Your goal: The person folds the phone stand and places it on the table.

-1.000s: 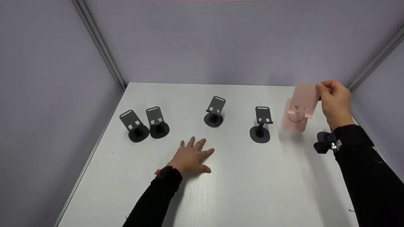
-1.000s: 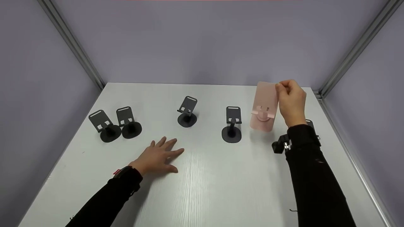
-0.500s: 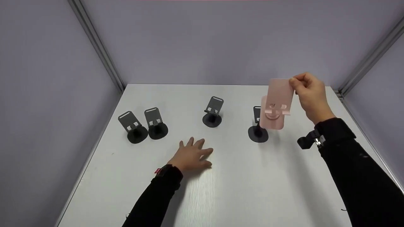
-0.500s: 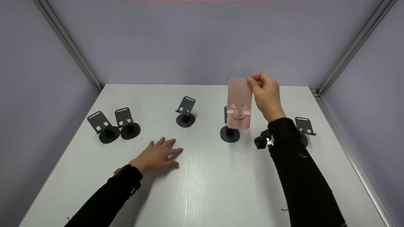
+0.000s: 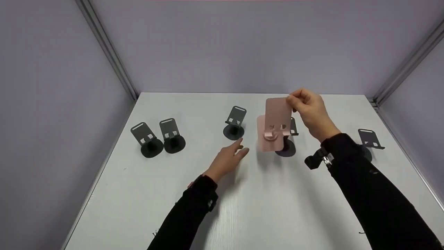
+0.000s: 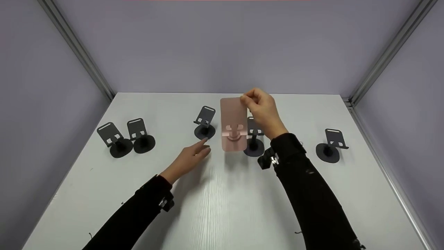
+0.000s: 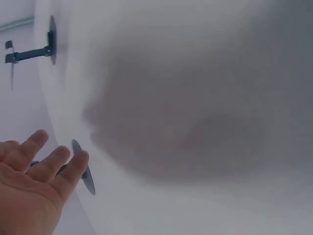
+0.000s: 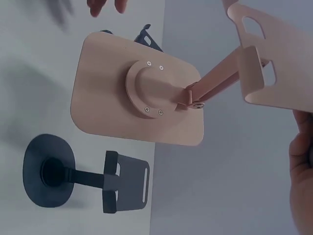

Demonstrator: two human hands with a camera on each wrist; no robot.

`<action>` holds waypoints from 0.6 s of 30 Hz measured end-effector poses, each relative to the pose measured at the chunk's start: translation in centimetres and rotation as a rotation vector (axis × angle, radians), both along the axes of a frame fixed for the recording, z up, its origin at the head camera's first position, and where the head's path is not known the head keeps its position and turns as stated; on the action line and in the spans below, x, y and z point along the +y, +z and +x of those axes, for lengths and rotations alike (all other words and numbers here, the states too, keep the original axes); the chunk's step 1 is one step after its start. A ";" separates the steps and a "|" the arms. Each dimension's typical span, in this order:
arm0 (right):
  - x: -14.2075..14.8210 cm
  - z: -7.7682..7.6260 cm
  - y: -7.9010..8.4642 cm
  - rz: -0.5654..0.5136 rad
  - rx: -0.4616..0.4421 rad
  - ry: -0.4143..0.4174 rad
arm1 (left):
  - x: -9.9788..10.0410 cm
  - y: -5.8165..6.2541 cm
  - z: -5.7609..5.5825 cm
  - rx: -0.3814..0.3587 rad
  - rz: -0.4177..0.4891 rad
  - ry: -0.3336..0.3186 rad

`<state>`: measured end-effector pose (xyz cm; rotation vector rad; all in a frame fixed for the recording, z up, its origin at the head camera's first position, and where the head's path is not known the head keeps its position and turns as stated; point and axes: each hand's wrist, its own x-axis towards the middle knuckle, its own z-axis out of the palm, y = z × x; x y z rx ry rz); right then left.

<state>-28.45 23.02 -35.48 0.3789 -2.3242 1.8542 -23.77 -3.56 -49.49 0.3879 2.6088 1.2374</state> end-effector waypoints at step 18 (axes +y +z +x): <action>-3.7 0.6 -1.9 -0.017 -0.005 0.214 | 1.1 0.3 -1.2 -0.260 0.587 0.154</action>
